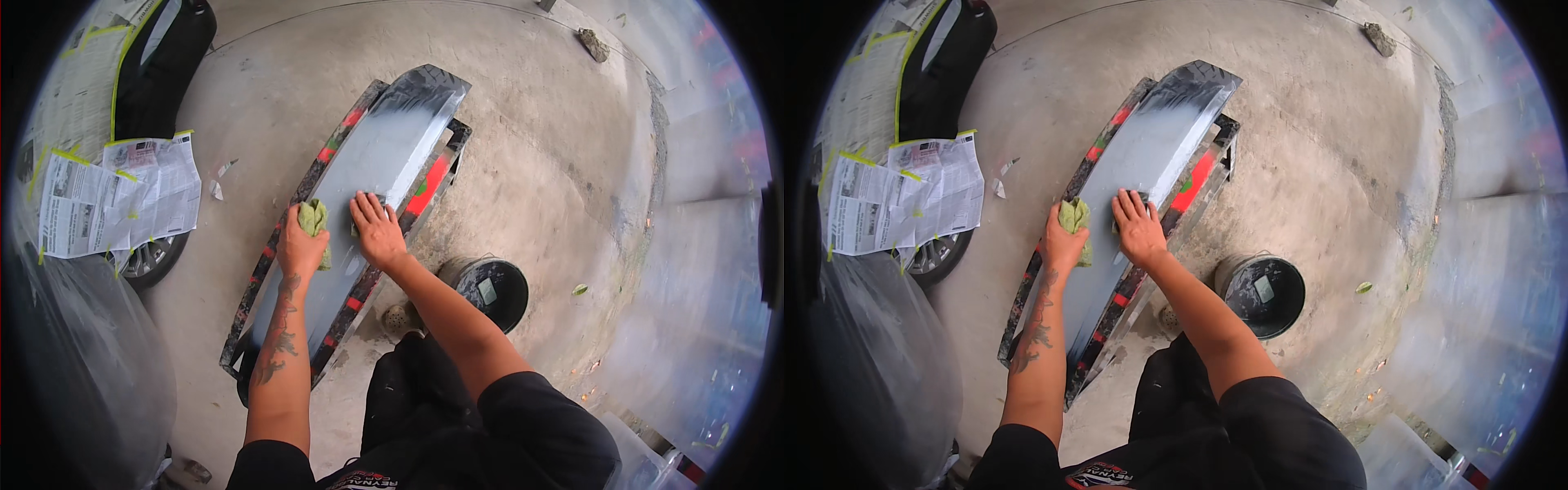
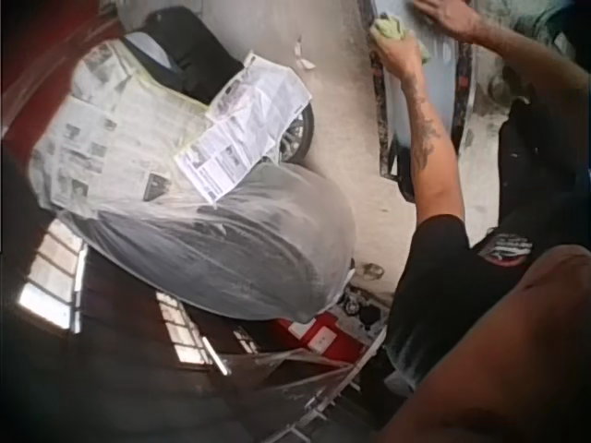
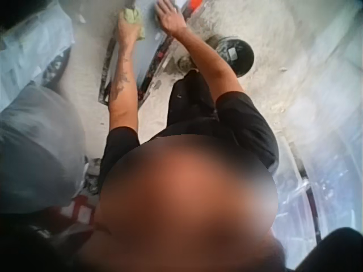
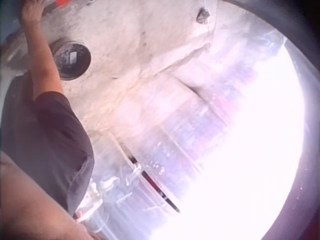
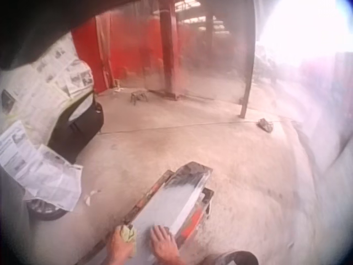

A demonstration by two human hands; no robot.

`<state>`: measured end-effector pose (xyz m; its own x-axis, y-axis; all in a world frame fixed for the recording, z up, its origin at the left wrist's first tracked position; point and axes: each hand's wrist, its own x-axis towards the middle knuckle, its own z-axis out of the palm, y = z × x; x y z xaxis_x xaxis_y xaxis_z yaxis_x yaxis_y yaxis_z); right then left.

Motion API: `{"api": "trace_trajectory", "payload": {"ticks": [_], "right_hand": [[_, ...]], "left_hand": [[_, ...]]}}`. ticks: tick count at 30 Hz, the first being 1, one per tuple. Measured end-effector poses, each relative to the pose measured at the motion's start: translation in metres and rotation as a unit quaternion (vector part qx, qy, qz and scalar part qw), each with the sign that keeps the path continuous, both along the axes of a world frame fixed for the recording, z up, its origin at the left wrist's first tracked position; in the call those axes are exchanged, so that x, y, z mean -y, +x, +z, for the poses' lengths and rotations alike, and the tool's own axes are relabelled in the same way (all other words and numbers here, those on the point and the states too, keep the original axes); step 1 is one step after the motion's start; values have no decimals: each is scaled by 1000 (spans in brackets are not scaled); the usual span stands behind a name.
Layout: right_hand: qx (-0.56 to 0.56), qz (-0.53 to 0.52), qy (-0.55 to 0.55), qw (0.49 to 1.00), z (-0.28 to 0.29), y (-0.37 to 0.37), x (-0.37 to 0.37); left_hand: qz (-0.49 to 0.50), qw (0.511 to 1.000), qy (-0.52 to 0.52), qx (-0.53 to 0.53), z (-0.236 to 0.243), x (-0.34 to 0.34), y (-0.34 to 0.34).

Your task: The person wet sands a car part placed on a stand using a sanding block while holding a cloth, rinses sandpaper and a sponge in a bucket of water, and resumes sanding the car part.

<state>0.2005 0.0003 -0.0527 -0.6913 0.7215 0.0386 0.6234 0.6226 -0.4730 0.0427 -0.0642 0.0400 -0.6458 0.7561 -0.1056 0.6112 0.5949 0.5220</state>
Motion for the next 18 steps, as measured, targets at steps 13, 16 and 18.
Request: {"api": "trace_trajectory", "payload": {"ticks": [13, 16, 18], "right_hand": [[119, -171, 109, 972, -35, 3, -287], [80, -233, 40, 968, -26, -17, -275], [73, -142, -8, 987, -20, -28, -229]], "left_hand": [[52, 966, -242, 78, -55, 62, -17], [75, 952, -279, 100, -48, 54, -17], [93, 945, -292, 112, -46, 46, -18]]}}
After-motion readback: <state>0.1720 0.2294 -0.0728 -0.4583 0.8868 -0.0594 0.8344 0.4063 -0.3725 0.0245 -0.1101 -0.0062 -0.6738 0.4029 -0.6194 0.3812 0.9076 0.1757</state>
